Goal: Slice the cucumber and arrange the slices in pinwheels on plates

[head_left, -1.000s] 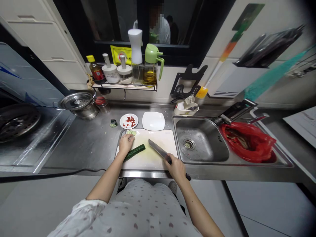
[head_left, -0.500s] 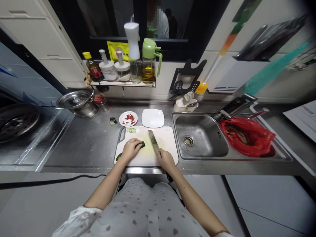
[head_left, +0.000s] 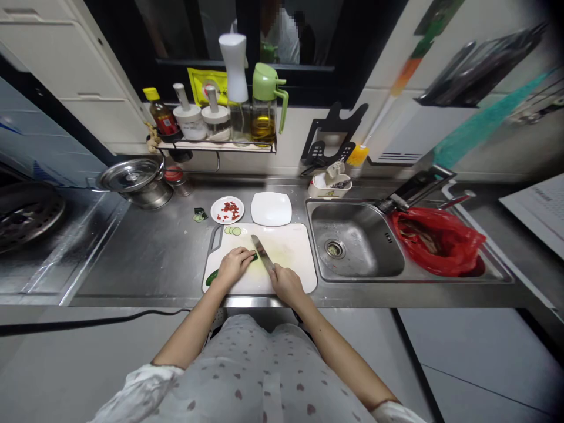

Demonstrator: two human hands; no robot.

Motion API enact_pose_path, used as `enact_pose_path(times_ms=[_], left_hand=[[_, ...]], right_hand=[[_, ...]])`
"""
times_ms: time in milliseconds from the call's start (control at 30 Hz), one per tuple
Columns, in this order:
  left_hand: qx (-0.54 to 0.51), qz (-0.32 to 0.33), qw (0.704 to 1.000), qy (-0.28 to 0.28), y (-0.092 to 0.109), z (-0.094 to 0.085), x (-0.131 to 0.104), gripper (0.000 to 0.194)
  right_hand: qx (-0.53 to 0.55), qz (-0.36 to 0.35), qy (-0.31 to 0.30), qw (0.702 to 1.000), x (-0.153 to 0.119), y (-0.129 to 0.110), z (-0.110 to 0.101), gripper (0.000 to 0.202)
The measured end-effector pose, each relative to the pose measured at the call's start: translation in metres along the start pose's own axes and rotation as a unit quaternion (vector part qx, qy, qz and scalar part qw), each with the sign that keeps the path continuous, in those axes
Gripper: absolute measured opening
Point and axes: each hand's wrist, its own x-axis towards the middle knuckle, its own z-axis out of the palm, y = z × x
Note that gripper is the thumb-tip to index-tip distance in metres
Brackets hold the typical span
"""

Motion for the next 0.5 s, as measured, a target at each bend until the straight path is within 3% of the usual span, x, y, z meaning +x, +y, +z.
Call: enact_pose_path(times_ms=[500], left_hand=[[0.000,0.008,1.000,-0.005,0.0011,0.0008,-0.0006,0.029]], right_hand=[[-0.007,-0.012,0.000,1.000,-0.0020,-0.0022,0.0040,0.030]])
